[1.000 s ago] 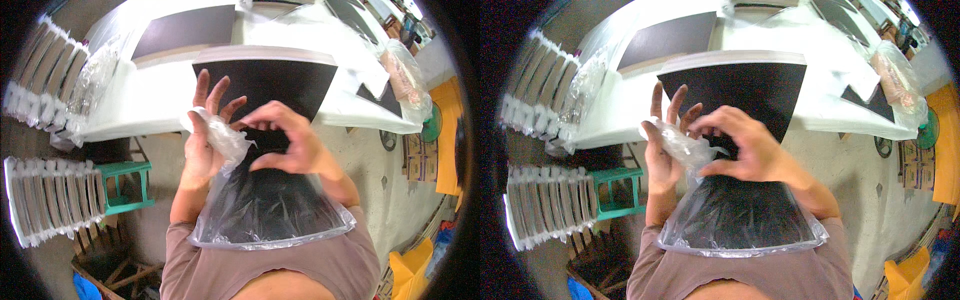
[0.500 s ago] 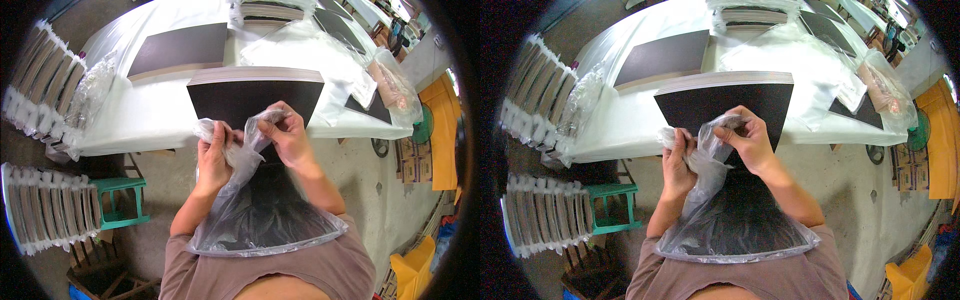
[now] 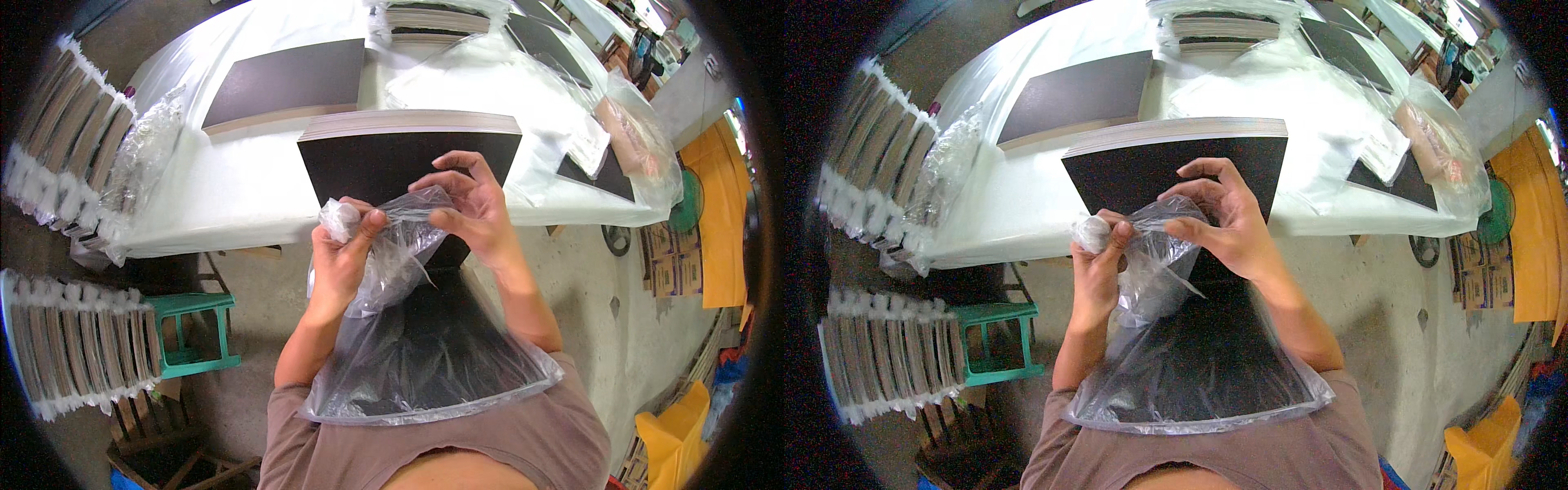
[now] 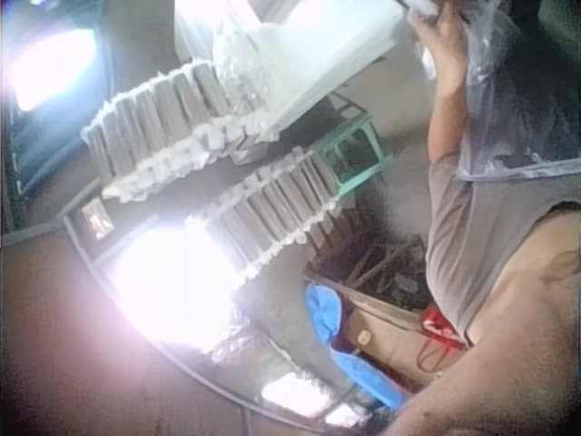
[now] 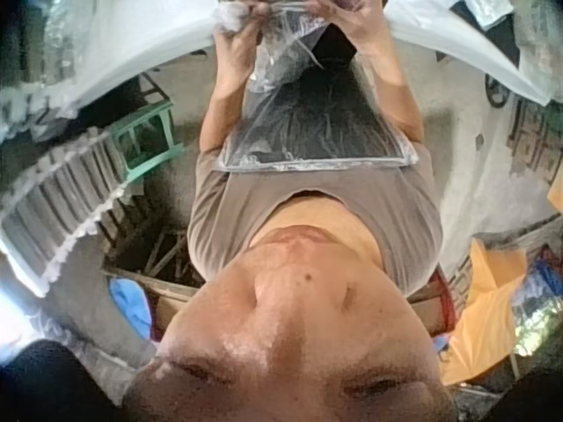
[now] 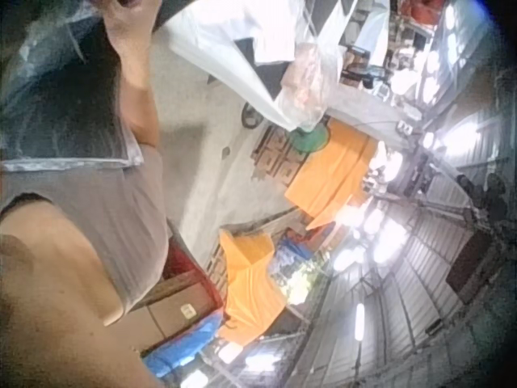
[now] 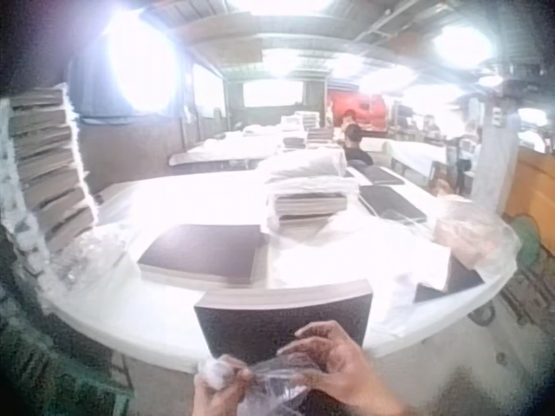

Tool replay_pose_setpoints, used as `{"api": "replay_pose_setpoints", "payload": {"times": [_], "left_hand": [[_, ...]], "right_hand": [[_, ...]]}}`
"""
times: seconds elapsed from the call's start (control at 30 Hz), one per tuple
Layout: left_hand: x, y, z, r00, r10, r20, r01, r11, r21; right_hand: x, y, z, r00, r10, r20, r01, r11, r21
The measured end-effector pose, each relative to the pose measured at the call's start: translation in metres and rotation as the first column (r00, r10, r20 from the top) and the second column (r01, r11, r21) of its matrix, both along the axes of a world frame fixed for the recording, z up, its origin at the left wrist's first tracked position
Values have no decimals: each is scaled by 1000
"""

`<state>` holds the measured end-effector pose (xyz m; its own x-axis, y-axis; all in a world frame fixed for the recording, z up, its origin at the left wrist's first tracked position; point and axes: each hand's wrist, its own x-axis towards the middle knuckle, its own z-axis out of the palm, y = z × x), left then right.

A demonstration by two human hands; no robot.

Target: The person places books into plastic bags by hand and stacks them on a table.

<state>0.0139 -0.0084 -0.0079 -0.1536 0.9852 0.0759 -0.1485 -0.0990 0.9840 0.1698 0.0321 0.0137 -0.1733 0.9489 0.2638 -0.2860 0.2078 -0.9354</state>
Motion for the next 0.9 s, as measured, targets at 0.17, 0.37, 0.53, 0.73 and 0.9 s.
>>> {"api": "replay_pose_setpoints", "payload": {"times": [0.17,0.37,0.53,0.73,0.9], "left_hand": [[1,-1,1,998,-61,-34,62,996,56],[18,7,10,995,-95,23,94,994,55],[21,7,-1,992,-128,-16,128,990,58],[23,14,-15,946,-89,312,91,996,9],[21,6,-7,860,-107,499,161,985,-66]], "right_hand": [[5,5,-6,998,44,53,-43,999,-17],[-7,1,-19,979,-118,164,106,991,80],[-5,3,-25,981,-141,132,132,989,69],[-8,5,-30,988,152,-1,-151,985,-83],[-8,4,-40,957,272,-96,-279,958,-68]]}}
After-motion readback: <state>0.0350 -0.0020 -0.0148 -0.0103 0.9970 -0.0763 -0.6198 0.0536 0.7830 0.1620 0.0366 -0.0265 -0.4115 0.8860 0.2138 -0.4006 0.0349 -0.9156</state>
